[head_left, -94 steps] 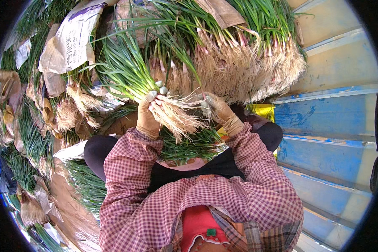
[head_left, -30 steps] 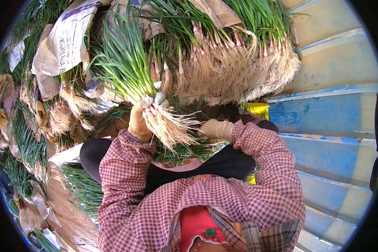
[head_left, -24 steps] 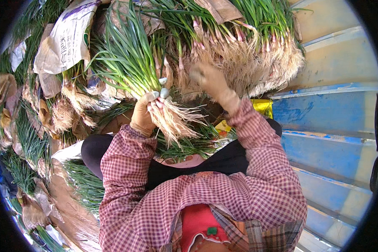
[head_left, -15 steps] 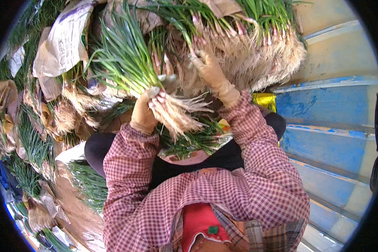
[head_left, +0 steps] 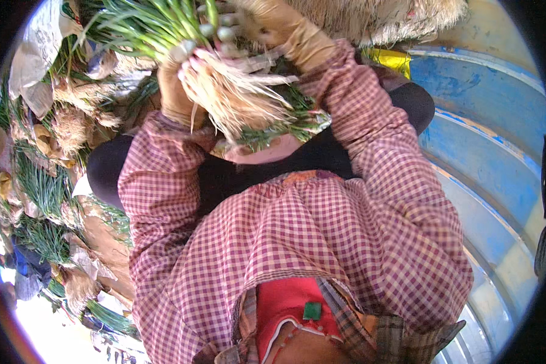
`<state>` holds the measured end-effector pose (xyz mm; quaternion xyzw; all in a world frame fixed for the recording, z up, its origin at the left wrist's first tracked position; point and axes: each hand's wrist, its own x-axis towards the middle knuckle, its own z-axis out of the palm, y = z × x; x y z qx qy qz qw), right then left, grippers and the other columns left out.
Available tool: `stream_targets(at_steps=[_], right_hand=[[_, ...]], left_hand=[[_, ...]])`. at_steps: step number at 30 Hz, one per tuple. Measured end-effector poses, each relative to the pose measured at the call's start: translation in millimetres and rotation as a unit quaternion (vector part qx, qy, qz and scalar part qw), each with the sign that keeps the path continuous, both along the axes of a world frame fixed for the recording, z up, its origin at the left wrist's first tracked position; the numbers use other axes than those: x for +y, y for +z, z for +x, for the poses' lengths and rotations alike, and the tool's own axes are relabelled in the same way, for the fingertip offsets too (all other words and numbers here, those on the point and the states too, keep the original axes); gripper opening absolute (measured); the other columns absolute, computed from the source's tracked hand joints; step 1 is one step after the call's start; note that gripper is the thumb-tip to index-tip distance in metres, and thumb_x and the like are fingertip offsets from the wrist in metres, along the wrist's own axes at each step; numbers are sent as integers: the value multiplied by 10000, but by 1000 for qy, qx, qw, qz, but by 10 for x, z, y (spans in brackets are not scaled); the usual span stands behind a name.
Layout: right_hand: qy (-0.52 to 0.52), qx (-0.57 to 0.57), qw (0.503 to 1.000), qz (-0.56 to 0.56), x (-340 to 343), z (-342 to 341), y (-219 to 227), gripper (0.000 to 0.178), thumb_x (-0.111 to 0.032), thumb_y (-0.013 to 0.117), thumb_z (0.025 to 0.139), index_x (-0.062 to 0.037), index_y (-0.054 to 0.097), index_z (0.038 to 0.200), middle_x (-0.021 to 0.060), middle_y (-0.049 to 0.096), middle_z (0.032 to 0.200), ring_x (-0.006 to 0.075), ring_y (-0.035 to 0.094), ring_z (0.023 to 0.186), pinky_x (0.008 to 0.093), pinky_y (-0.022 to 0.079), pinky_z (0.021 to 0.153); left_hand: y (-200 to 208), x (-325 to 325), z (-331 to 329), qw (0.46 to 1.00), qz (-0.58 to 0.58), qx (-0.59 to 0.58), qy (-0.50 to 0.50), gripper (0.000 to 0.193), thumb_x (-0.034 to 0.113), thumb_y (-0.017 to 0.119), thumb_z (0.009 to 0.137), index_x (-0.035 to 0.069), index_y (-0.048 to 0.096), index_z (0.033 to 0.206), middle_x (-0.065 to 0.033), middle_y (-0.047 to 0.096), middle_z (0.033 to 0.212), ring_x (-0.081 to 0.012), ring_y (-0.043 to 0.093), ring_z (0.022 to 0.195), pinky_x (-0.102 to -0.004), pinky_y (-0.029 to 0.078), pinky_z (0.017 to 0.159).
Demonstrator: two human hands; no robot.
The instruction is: The person sits cross-legged in a truck bed and cleans bundles of green onions by hand. They remove soil and debris from the roots, shake off loose dirt, and place the cleaned bundles aside.
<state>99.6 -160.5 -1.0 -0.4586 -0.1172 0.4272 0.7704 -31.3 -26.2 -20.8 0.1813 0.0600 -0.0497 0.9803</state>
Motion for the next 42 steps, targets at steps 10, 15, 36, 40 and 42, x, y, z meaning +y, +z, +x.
stream_targets(at_steps=[10, 15, 36, 40, 42], right_hand=[[-223, -170, 933, -223, -138, -53, -400, 248, -198, 530, 868, 8, 541, 1006, 41, 574, 779, 118, 561, 678, 259, 488, 592], [-58, -475, 783, -396, -775, -123, -521, 244, -202, 604, 770, -16, 565, 924, 142, 599, 862, 230, 560, 765, 341, 454, 695], [-142, -349, 816, -439, -834, 549, 472, 257, -271, 455, 917, -90, 543, 1077, 74, 596, 796, 161, 549, 629, 326, 474, 614], [-122, -520, 822, -199, -726, -308, 312, 246, -214, 524, 870, -103, 528, 1089, 126, 592, 949, 232, 588, 810, 316, 465, 717], [-85, -564, 806, -158, -767, -462, 187, 253, -188, 523, 844, -112, 526, 1085, 144, 580, 947, 261, 591, 832, 342, 480, 715]], left_hand=[[169, -151, -67, 980, -171, -96, -37, 291, 180, 593, 735, 88, 494, 993, -91, 527, 926, -201, 529, 769, -348, 474, 756], [485, 80, -64, 959, -160, -227, -60, 214, 183, 575, 780, 117, 479, 960, -36, 474, 877, -116, 403, 689, -258, 357, 670], [1007, -416, 359, 994, -40, -16, 102, 412, 141, 592, 741, -15, 493, 1109, -37, 540, 818, -167, 529, 751, -341, 474, 729], [316, -467, 298, 994, -1, 70, 82, 331, 61, 552, 744, -45, 527, 1056, -110, 616, 855, -158, 604, 679, -292, 540, 660], [249, -470, 297, 995, -3, 64, 71, 335, 43, 525, 745, -67, 518, 1062, -126, 618, 850, -169, 610, 676, -292, 540, 693]])
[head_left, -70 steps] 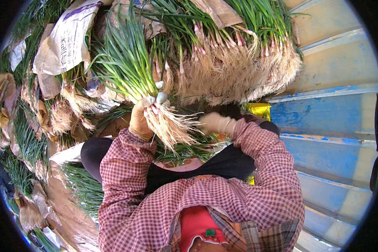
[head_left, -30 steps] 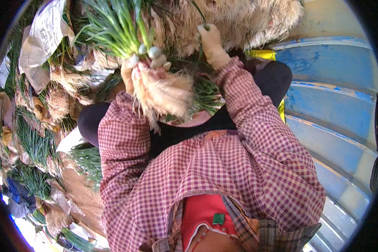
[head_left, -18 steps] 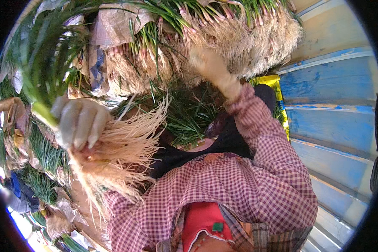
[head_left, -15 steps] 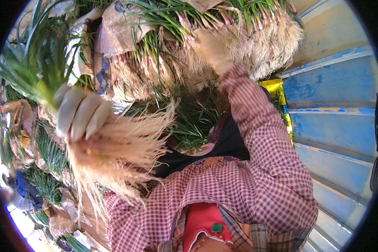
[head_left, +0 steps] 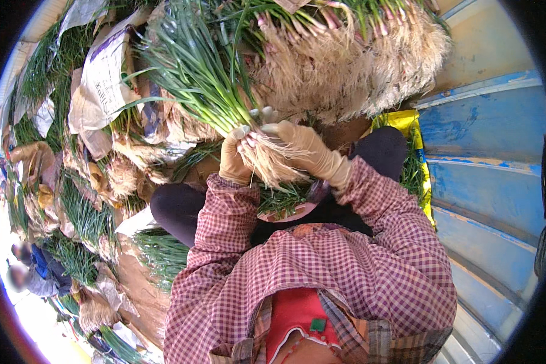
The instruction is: The person sits cross-legged in a truck bed and cleans bundles of green onions by hand. They remove soil and debris from the roots, shake off loose dirt, and place the cleaned bundles aside.
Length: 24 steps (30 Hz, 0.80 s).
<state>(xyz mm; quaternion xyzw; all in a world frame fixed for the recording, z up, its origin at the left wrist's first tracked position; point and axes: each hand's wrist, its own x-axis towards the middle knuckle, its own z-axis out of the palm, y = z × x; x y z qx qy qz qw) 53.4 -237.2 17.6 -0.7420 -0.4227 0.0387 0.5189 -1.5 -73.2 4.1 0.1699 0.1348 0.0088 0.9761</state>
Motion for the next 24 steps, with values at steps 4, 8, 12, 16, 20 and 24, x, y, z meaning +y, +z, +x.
stream_targets(at_steps=[4, 8, 12, 16, 20, 24], right_hand=[[-97, 132, 963, -216, -291, 680, -740, 301, -188, 542, 831, -46, 521, 1096, 104, 607, 944, 216, 609, 763, 322, 502, 683], [20, 394, 916, -72, 360, 518, 12, 311, -216, 558, 868, -13, 516, 1100, 95, 595, 906, 126, 563, 686, 247, 478, 620], [-49, 451, 891, 29, 622, 425, -207, 271, -180, 565, 853, 39, 531, 1011, 64, 589, 748, 99, 537, 595, 236, 452, 545], [-197, 558, 788, 167, 457, 604, -891, 272, -187, 541, 871, -12, 540, 1079, 2, 549, 715, 109, 525, 609, 244, 473, 576], [131, 706, 644, 264, 660, 309, -225, 177, -176, 539, 882, -61, 551, 1016, -27, 519, 710, 92, 501, 584, 233, 489, 572], [141, 653, 706, 233, 768, 367, -234, 165, -172, 549, 860, -36, 563, 951, 36, 593, 785, 178, 568, 660, 305, 492, 600]], left_hand=[[120, -10, -130, 997, -47, -54, -1, 359, 68, 518, 743, -44, 515, 1083, -202, 540, 1112, -306, 539, 1041, -435, 393, 976], [23, 4, -197, 994, 82, 66, -1, 323, 68, 526, 760, -41, 516, 1063, -142, 612, 851, -222, 618, 772, -324, 541, 702], [73, -79, -200, 996, 69, 30, 42, 367, 69, 535, 757, -45, 490, 1104, -128, 608, 843, -212, 607, 723, -333, 529, 722], [112, -111, -353, 991, -94, -89, 16, 381, 150, 576, 750, 29, 490, 1100, -112, 502, 1027, -149, 483, 795, -290, 424, 756], [31, -148, -427, 971, -230, -64, -4, 307, 162, 581, 768, 36, 529, 1043, -90, 535, 969, -136, 487, 718, -282, 416, 716], [21, -171, -411, 956, -271, -113, -13, 296, 154, 566, 784, 49, 509, 1055, -94, 532, 972, -121, 481, 711, -295, 417, 693]])
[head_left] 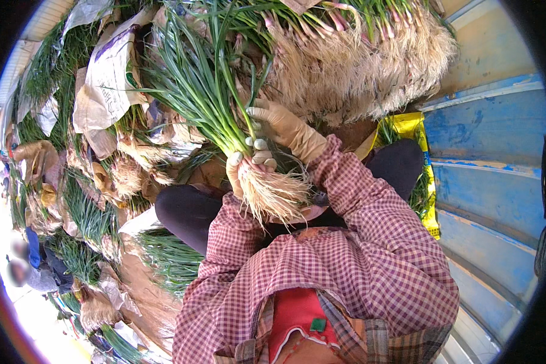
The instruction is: The person sits cross-legged in a truck bed and cleans bundles of green onions by hand. They remove soil and debris from the roots, shake off loose dirt, and place the cleaned bundles aside.
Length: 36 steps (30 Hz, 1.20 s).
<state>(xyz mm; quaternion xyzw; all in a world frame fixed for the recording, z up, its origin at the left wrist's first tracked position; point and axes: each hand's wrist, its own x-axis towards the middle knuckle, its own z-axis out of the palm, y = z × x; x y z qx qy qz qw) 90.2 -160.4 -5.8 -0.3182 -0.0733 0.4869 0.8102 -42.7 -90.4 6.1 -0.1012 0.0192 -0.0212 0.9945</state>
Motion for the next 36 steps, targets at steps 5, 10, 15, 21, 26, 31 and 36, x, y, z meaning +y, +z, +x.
stream_targets(at_steps=[5, 10, 15, 21, 26, 31, 36], right_hand=[[-121, -475, 724, -485, -150, 107, -613, 293, -254, 577, 783, 13, 573, 903, 176, 605, 901, 312, 571, 834, 366, 457, 762], [-122, -726, 488, -469, -236, 595, 17, 308, -305, 531, 842, -70, 562, 1040, 132, 588, 902, 272, 563, 777, 406, 473, 721], [-25, -657, 455, -600, -50, 1271, 306, 363, -313, 531, 863, -101, 512, 1156, 110, 571, 988, 194, 559, 807, 346, 479, 706], [-41, -401, 888, -220, -636, 740, 440, 430, -238, 566, 864, -95, 456, 1254, 28, 597, 973, 125, 560, 689, 265, 489, 635], [-75, -99, 992, -17, -787, 177, 54, 405, -169, 549, 877, -38, 446, 1246, 11, 592, 887, 42, 546, 635, 177, 468, 557], [190, -705, 614, -300, -936, -210, -673, 345, -218, 579, 803, -51, 552, 1104, 114, 629, 867, 260, 609, 751, 373, 498, 689], [135, -727, 543, -399, -484, 244, -65, 304, -325, 521, 828, -83, 606, 991, 139, 619, 895, 300, 596, 826, 392, 483, 727]], left_hand=[[95, 25, 26, 986, -14, -164, 18, 244, 136, 545, 783, 51, 505, 1009, -87, 523, 967, -118, 481, 680, -290, 382, 645], [381, 201, 56, 991, -28, -120, 60, 498, 266, 517, 864, 84, 339, 1292, -105, 546, 1079, -215, 579, 906, -540, 243, 1041], [352, -66, 31, 992, 112, 42, 44, 326, 224, 532, 862, 70, 467, 1143, 13, 537, 797, -150, 539, 762, -467, 314, 986], [363, 206, 128, 984, 16, -146, 99, 276, 176, 515, 860, 38, 470, 1095, 24, 457, 746, -122, 475, 734, -362, 366, 882], [188, 217, 63, 993, 85, -36, 71, 265, 193, 533, 866, 57, 477, 1086, 5, 481, 789, -133, 476, 745, -378, 387, 894], [149, 177, 24, 993, 100, -29, 62, 264, 185, 528, 860, 61, 470, 1086, 4, 472, 777, -132, 470, 718, -389, 416, 886], [75, 235, -7, 988, 147, -1, 43, 294, 200, 545, 847, 46, 483, 1090, -14, 494, 795, -145, 486, 724, -388, 440, 873]])
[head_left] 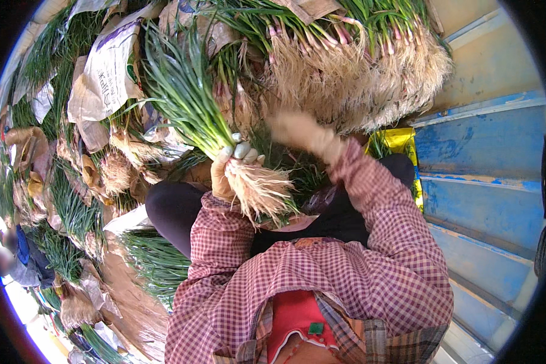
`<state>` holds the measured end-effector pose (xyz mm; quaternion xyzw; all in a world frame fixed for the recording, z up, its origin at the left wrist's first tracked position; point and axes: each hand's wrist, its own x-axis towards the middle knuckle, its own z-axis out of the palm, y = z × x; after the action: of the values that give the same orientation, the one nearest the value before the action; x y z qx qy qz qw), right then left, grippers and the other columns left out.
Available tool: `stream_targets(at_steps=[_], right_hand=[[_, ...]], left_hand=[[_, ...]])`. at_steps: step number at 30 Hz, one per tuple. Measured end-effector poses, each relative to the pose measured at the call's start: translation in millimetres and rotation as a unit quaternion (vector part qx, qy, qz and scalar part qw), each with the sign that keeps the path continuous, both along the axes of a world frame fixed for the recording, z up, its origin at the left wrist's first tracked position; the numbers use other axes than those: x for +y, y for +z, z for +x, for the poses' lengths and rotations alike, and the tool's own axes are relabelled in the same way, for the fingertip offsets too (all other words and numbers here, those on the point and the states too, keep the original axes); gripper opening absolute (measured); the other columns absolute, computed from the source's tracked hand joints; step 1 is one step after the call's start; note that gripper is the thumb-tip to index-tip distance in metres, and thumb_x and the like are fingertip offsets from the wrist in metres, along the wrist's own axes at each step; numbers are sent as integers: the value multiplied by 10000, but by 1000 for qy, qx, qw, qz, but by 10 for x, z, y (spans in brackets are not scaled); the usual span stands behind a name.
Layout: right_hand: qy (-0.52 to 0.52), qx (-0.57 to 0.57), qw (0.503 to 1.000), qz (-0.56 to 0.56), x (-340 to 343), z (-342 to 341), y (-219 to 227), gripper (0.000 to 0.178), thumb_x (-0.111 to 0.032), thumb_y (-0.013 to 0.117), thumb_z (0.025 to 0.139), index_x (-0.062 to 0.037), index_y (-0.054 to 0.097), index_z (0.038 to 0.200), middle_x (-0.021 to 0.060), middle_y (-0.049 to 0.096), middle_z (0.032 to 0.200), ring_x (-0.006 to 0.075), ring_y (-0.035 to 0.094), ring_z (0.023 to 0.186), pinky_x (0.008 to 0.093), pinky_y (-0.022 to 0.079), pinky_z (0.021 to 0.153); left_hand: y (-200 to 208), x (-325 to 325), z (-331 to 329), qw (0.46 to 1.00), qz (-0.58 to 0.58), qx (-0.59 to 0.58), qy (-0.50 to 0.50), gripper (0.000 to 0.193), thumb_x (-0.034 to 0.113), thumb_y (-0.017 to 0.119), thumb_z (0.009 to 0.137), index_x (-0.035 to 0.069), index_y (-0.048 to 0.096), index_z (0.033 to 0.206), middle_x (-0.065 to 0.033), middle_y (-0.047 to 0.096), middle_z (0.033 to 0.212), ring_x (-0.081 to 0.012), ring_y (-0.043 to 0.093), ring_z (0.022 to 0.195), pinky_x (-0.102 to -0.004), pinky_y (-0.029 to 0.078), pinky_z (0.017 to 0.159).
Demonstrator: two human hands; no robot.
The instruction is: The person sits cross-legged in a truck bed and cleans bundles of green onions by hand. They remove soil and debris from the roots, shake off loose dirt, and place the cleaned bundles aside.
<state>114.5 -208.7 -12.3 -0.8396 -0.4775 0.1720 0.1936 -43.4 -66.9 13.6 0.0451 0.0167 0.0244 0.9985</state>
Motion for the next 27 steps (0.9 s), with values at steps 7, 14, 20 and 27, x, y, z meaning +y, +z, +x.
stream_targets(at_steps=[7, 14, 20, 27], right_hand=[[-214, -231, 944, -96, 789, 1370, 448, 285, -300, 536, 870, -35, 605, 949, 38, 594, 731, 143, 574, 640, 316, 487, 595], [-352, 79, 896, 261, -88, 383, 151, 291, -275, 503, 888, -20, 624, 958, 45, 594, 769, 131, 554, 619, 255, 423, 539], [-396, 171, 757, 491, -409, -80, -202, 189, -125, 553, 862, -28, 610, 1014, 28, 591, 805, 135, 551, 705, 241, 438, 662], [101, 106, 960, -240, -647, -757, -560, 252, -227, 578, 813, -24, 624, 956, 127, 609, 842, 272, 604, 807, 354, 474, 752]], left_hand=[[4, 11, 21, 999, 35, 3, -30, 258, 191, 535, 858, 72, 466, 1076, 8, 466, 768, -120, 461, 711, -369, 423, 882], [-9, 50, -24, 999, 42, 13, 9, 287, 212, 535, 856, 73, 449, 1092, 14, 465, 765, -120, 452, 703, -347, 422, 813], [-23, 42, -21, 998, 56, 12, 11, 274, 219, 531, 857, 81, 455, 1081, 19, 454, 762, -104, 440, 694, -330, 415, 835], [-55, 58, 19, 1000, -10, -24, 9, 316, 208, 559, 830, 57, 501, 1101, -16, 493, 775, -141, 468, 699, -381, 460, 831]])
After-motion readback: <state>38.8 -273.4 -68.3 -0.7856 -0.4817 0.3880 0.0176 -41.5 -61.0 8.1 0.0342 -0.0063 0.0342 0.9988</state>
